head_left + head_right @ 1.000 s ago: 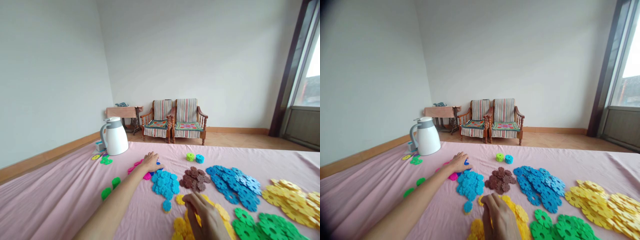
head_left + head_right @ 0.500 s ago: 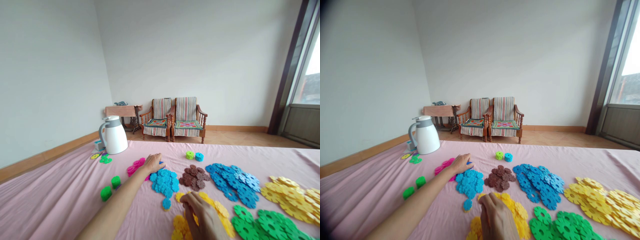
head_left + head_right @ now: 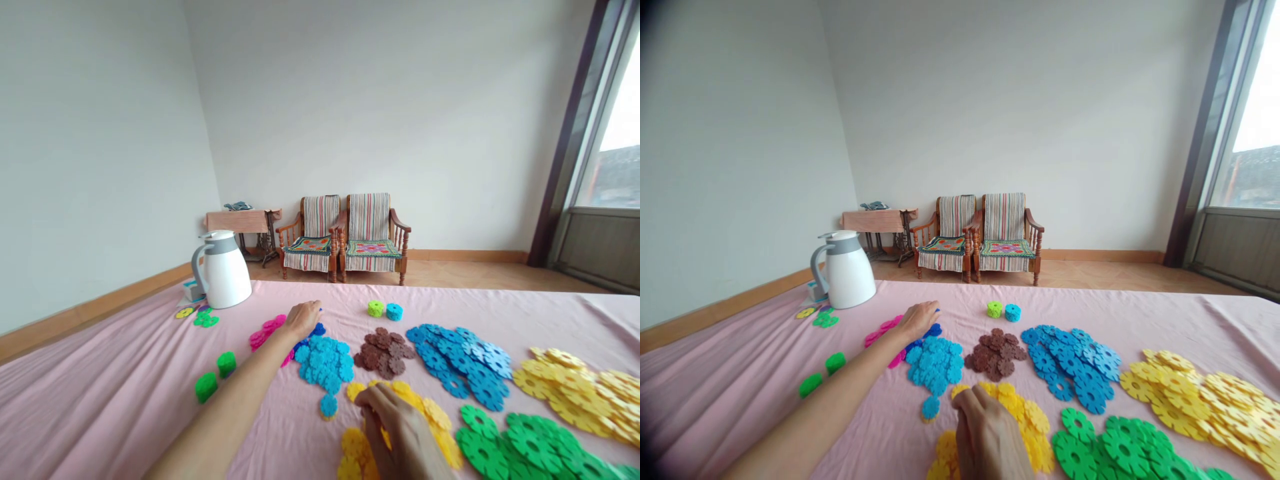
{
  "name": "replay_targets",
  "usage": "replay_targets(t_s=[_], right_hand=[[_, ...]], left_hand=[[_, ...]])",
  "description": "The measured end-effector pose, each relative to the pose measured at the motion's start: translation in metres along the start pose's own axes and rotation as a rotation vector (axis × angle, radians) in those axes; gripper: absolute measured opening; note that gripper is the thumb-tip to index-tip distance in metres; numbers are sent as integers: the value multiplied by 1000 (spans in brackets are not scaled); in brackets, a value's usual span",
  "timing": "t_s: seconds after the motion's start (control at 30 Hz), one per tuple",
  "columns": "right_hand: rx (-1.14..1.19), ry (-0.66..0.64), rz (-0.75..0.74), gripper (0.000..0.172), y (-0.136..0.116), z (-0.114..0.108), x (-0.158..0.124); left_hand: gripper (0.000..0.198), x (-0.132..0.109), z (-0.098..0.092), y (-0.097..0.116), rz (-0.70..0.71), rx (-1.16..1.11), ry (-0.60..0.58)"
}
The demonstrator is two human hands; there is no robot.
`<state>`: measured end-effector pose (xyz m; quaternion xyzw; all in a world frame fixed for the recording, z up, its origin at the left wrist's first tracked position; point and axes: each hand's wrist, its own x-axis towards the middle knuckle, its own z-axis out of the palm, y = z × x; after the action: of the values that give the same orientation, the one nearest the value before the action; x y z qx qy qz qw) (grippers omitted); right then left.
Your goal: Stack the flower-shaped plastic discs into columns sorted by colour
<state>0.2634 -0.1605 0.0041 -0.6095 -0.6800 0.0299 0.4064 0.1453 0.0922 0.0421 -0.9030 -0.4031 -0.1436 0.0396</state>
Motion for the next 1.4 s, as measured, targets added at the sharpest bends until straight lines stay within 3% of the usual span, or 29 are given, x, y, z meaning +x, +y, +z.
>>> replay_targets(t_s=[0.17,0.3,0.4,0.53,0.67,0.8,0.9,1.0,1.1,1.23,1.4], right_hand=[[15,1,-16,31,-2,-2,0],[20,13,9,29,-6,-4,1],[32,-5,15,29,-8,-5,1],[39,-30,17,28,-9,-6,0],[27,-36,10,27,-8,-6,0],[25,-30,17,27,-9,-8,0],[27,-29,22,27,-10,-9,1],[27,-22,23,27,-9,-8,0],[29,-7,11,26,-8,-6,0],[26,-19,4,27,-8,-6,0],[26,-25,14,28,-9,-7,0]], left_hand=[[17,1,-29,-11,-74,-91,137],[25,-28,-51,2,-30,-194,144],[28,-71,-55,28,64,-263,71],[25,-128,-51,58,188,-362,-144],[32,-152,-55,66,257,-366,-258],[31,-137,-68,52,351,-355,-224],[26,-110,-72,25,238,-267,-127],[21,-86,-64,-7,124,-107,-209],[24,-74,-53,-27,111,-83,-247],[28,-70,-47,-29,141,-95,-281],[26,-68,-52,-20,176,-121,-298]])
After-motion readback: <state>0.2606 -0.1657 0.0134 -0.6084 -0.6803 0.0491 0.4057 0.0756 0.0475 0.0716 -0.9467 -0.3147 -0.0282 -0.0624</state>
